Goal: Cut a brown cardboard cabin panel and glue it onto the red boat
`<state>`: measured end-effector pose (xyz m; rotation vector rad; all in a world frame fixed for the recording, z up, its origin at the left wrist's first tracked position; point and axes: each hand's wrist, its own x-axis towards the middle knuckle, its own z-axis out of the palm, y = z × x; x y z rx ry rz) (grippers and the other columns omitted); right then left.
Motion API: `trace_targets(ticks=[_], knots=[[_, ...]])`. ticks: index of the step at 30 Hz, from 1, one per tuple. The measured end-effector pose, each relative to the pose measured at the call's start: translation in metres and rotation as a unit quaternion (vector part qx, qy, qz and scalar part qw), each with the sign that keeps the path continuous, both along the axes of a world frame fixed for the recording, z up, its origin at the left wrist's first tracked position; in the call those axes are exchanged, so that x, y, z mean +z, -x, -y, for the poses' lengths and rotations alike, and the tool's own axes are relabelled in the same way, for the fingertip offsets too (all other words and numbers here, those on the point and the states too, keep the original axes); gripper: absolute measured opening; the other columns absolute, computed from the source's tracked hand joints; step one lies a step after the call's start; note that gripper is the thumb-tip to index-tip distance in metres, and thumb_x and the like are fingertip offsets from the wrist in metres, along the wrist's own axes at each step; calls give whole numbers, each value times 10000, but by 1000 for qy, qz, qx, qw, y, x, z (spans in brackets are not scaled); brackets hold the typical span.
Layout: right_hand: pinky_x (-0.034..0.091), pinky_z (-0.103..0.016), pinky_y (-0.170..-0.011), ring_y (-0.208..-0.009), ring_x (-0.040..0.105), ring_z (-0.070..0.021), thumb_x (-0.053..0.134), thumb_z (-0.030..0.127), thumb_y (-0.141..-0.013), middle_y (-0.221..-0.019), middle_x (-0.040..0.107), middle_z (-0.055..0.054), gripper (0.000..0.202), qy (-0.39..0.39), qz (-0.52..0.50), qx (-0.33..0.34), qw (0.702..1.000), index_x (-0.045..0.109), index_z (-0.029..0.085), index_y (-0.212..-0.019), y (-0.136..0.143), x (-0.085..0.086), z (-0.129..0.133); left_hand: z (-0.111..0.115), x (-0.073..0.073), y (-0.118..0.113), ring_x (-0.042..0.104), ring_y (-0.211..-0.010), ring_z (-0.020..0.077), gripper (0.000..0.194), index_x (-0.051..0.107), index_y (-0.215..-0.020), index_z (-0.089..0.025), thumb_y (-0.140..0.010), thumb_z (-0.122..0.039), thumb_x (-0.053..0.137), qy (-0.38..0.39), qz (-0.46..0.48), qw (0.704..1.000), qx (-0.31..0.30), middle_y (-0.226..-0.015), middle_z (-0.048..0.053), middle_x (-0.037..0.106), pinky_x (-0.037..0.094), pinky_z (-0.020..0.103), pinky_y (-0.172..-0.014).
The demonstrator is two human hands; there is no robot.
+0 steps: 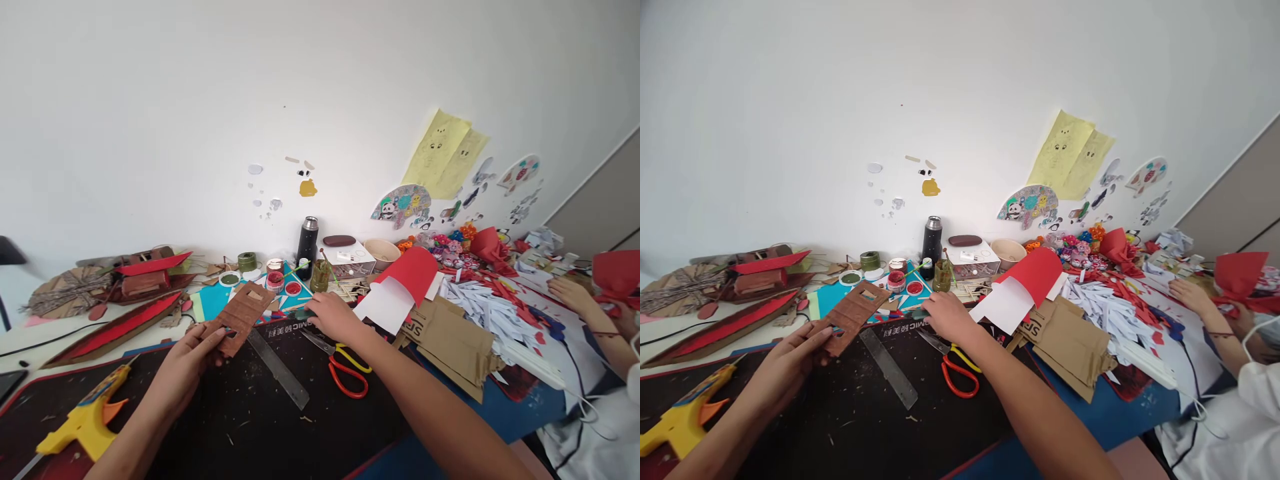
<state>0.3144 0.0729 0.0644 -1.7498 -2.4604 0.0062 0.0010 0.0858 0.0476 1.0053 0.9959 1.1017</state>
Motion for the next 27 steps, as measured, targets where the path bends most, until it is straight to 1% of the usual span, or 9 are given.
trace_targets(ticks=[4, 8, 10, 13, 17, 20, 22, 24, 27], knots=[[437, -410, -959, -1091, 665, -307, 761, 199, -932, -1108, 728, -134, 210, 19, -9, -32, 999, 758, 172, -1141, -19, -3, -4, 1, 0, -1, 534, -628, 138, 469, 739, -797, -180, -579, -539, 947, -4, -9, 1000, -4, -784, 21, 651, 454, 226, -497], [431, -417, -960, -1044, 679, -305, 755, 119, -900, -1054, 744, -124, 159, 28, -74, -52, 996, 774, 172, -1050, -25, -1, 2, 2, 0, -2, 546, -619, 142, 465, 751, -839, -179, -596, -528, 939, 1, -18, 1000, -14, -805, 32, 683, 446, 234, -507], [434, -417, -956, -1036, 676, -298, 719, 153, -938, -1043, 742, -123, 91, 24, -130, -55, 990, 774, 172, -1008, -21, 1, 7, 3, 0, -2, 554, -604, 147, 446, 755, -854, -179, -622, -521, 926, 9, -21, 999, -24, -781, 31, 689, 440, 240, -508], [449, -401, -946, -1066, 663, -280, 664, 279, -998, -1103, 737, -111, 134, 15, -244, -55, 968, 762, 193, -1032, -3, 0, 13, 3, -2, -1, 569, -595, 154, 424, 767, -886, -181, -652, -503, 912, 19, -18, 999, -30, -765, 31, 699, 424, 246, -506], [515, -355, -852, -925, 700, -224, 629, 467, -1008, -1034, 761, -50, 257, 54, -417, -39, 907, 726, 238, -1071, 32, -12, 9, 2, -5, 2, 624, -647, 179, 451, 777, -952, -190, -654, -502, 911, 26, -3, 999, -23, -818, 46, 729, 475, 269, -564], [566, -355, -791, -833, 722, -216, 510, 664, -1010, -900, 736, -42, 468, 104, -531, -27, 840, 684, 231, -1042, 55, -22, -1, 0, -6, 6, 672, -712, 204, 487, 775, -965, -195, -617, -501, 926, 34, 4, 999, -9, -868, 57, 752, 528, 291, -632], [580, -354, -706, -736, 701, -209, 466, 774, -970, -835, 703, -34, 580, 131, -588, -28, 798, 669, 231, -985, 67, -28, -9, -1, -5, 8, 702, -756, 225, 484, 768, -947, -197, -600, -490, 933, 42, 3, 999, -4, -902, 65, 769, 558, 309, -682], [570, -333, -622, -690, 665, -197, 540, 819, -904, -818, 678, -26, 602, 149, -631, -33, 761, 667, 231, -929, 76, -32, -15, -1, -5, 10, 724, -793, 250, 469, 763, -937, -198, -600, -477, 934, 51, -1, 999, -10, -928, 76, 782, 574, 330, -717], [526, -291, -530, -667, 614, -181, 701, 792, -805, -810, 659, -15, 571, 165, -679, -47, 714, 670, 225, -868, 85, -38, -18, -1, -5, 10, 726, -808, 249, 479, 757, -973, -210, -631, -501, 921, 56, -7, 998, -21, -954, 73, 786, 568, 322, -716]])
